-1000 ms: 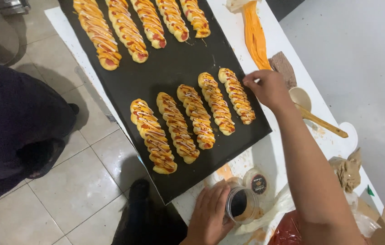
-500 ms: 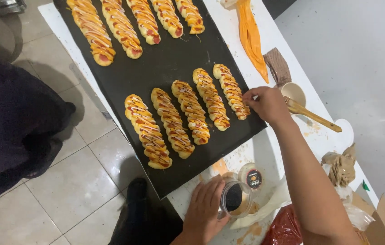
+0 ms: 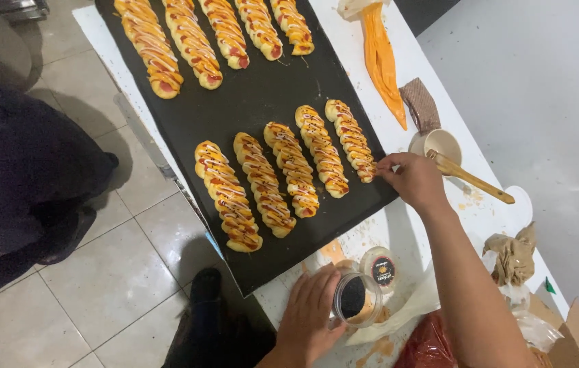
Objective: A baker applies orange sauce from a piping bag and then sprinkles black seeds onto shaped dough pieces on a baking tray.
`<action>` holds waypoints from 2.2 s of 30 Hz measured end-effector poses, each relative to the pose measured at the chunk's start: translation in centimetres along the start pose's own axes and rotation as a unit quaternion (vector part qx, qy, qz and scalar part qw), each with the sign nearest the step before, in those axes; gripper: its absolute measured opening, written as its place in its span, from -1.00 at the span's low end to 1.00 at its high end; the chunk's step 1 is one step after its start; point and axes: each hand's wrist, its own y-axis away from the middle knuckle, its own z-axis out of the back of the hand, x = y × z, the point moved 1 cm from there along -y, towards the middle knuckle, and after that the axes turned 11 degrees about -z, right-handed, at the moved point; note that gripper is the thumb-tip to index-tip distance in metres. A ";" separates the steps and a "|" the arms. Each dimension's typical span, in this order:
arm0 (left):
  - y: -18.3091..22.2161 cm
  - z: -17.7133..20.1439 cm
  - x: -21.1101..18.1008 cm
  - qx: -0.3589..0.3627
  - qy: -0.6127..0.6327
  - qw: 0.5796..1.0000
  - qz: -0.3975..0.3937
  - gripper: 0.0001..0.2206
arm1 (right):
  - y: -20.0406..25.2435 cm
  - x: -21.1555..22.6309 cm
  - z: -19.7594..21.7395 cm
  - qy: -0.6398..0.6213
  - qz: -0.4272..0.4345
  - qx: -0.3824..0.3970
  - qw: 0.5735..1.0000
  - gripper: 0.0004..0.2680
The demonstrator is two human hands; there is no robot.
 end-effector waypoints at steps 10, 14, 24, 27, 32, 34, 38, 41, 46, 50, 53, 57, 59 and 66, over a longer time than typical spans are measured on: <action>0.0 0.0 0.3 0.041 0.013 0.999 0.011 -0.09 | -0.7 0.5 0.5 -0.012 -0.025 -0.004 1.000 -0.94; 0.1 0.0 0.5 0.051 0.052 0.997 0.013 -0.11 | -1.2 2.1 1.1 -0.056 -0.029 -0.009 0.998 -0.97; 0.1 0.2 0.6 0.041 0.063 0.997 0.001 -0.22 | -2.8 3.5 1.5 0.014 -0.027 0.011 0.999 -0.95; -0.1 0.7 0.2 0.033 0.041 0.999 -0.006 -0.26 | -3.2 3.1 1.2 0.015 -0.057 0.007 0.998 -0.92; -0.2 0.3 0.8 0.089 0.085 0.992 0.020 -0.17 | -3.0 3.8 1.3 0.023 -0.043 -0.012 0.999 -0.91; -0.2 0.2 0.6 0.122 0.101 0.987 0.033 -0.13 | -2.8 3.6 1.0 0.022 -0.025 -0.036 0.999 -0.91; 0.0 0.3 0.1 0.052 0.009 0.999 -0.003 -0.16 | -0.2 5.9 2.7 -0.112 0.011 -0.055 0.992 -0.94; -0.1 -0.1 0.3 0.053 0.001 0.999 -0.007 -0.20 | 2.4 8.4 2.2 -0.168 0.080 0.016 0.982 -0.94; 0.2 -0.6 0.4 0.025 -0.001 1.000 -0.010 -0.30 | 4.7 12.5 -0.3 -0.110 0.193 0.040 0.974 -0.92; 0.2 -0.6 0.3 0.053 0.015 0.998 0.003 -0.22 | 2.4 13.0 -2.9 -0.098 0.145 0.059 0.983 -0.89; 0.2 -0.3 0.0 0.032 0.012 0.999 0.004 -0.23 | 2.4 13.9 -2.7 -0.040 0.136 0.064 0.988 -0.85; -0.3 0.3 -0.1 0.052 0.066 0.996 0.023 -0.26 | 1.5 13.4 -2.7 -0.025 0.201 -0.013 0.979 -0.86; -0.3 0.3 0.0 0.045 0.058 0.997 0.016 -0.25 | 3.8 13.9 -0.4 -0.057 0.176 -0.018 0.983 -0.87; -1.9 2.5 -1.7 0.091 0.101 0.983 0.121 0.00 | 15.0 2.8 -0.9 -0.068 -0.019 0.061 0.996 -0.74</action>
